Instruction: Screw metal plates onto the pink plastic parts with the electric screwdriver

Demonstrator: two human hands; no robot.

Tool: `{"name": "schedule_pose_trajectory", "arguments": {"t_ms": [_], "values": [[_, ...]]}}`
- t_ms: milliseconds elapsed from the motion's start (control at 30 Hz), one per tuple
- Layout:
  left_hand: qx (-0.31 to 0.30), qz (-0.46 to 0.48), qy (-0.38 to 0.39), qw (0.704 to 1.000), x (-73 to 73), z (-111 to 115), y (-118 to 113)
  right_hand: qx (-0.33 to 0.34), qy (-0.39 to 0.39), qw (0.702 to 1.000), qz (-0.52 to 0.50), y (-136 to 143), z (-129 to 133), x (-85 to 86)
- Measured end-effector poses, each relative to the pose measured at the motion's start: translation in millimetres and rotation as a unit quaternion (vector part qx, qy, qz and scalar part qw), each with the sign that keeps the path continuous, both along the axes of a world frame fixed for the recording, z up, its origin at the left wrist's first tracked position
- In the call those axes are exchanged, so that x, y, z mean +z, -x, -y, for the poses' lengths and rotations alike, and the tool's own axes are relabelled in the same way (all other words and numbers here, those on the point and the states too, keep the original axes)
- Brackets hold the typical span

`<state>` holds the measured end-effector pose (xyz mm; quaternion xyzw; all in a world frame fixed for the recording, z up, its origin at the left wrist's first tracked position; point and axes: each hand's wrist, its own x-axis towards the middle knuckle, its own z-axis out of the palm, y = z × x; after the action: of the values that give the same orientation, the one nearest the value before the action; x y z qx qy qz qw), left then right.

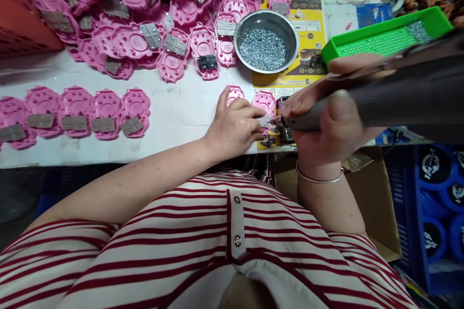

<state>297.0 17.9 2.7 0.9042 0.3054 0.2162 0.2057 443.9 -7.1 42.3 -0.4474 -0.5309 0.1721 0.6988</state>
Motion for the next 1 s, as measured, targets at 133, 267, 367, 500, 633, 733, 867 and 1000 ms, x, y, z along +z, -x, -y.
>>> {"name": "schedule_pose_trajectory", "arguments": {"t_ms": [133,267,367,500,633,733,867,1000], "values": [[-0.006,-0.002,-0.009,1.0,0.4,-0.4,0.0,-0.023,-0.125,0.99,-0.054,-2.0,-1.0,11.3],[-0.005,-0.006,-0.005,1.0,1.2,-0.2,-0.6,-0.036,-0.133,0.989,-0.061,-0.5,-7.8,9.5],[-0.002,-0.006,0.001,1.0,2.3,0.0,-1.2,-0.037,-0.138,0.988,-0.051,-0.1,-9.4,5.4],[-0.003,-0.006,0.001,1.0,4.1,0.1,-1.5,-0.019,-0.123,0.992,-0.033,-1.9,-11.4,-1.1],[-0.007,-0.005,0.002,1.0,4.6,0.2,-1.4,-0.01,-0.129,0.991,-0.023,-1.7,-16.1,-7.0],[-0.005,-0.01,0.005,1.0,4.0,0.3,-1.2,-0.004,-0.133,0.991,-0.018,-0.2,-18.0,-8.1],[-0.002,-0.009,0.008,1.0,3.1,0.5,-0.7,-0.016,-0.136,0.99,-0.017,-0.3,-15.7,-5.9],[-0.002,-0.004,0.014,1.0,2.5,0.4,-0.7,-0.039,-0.134,0.99,-0.022,-2.0,-13.6,-4.0]]}}
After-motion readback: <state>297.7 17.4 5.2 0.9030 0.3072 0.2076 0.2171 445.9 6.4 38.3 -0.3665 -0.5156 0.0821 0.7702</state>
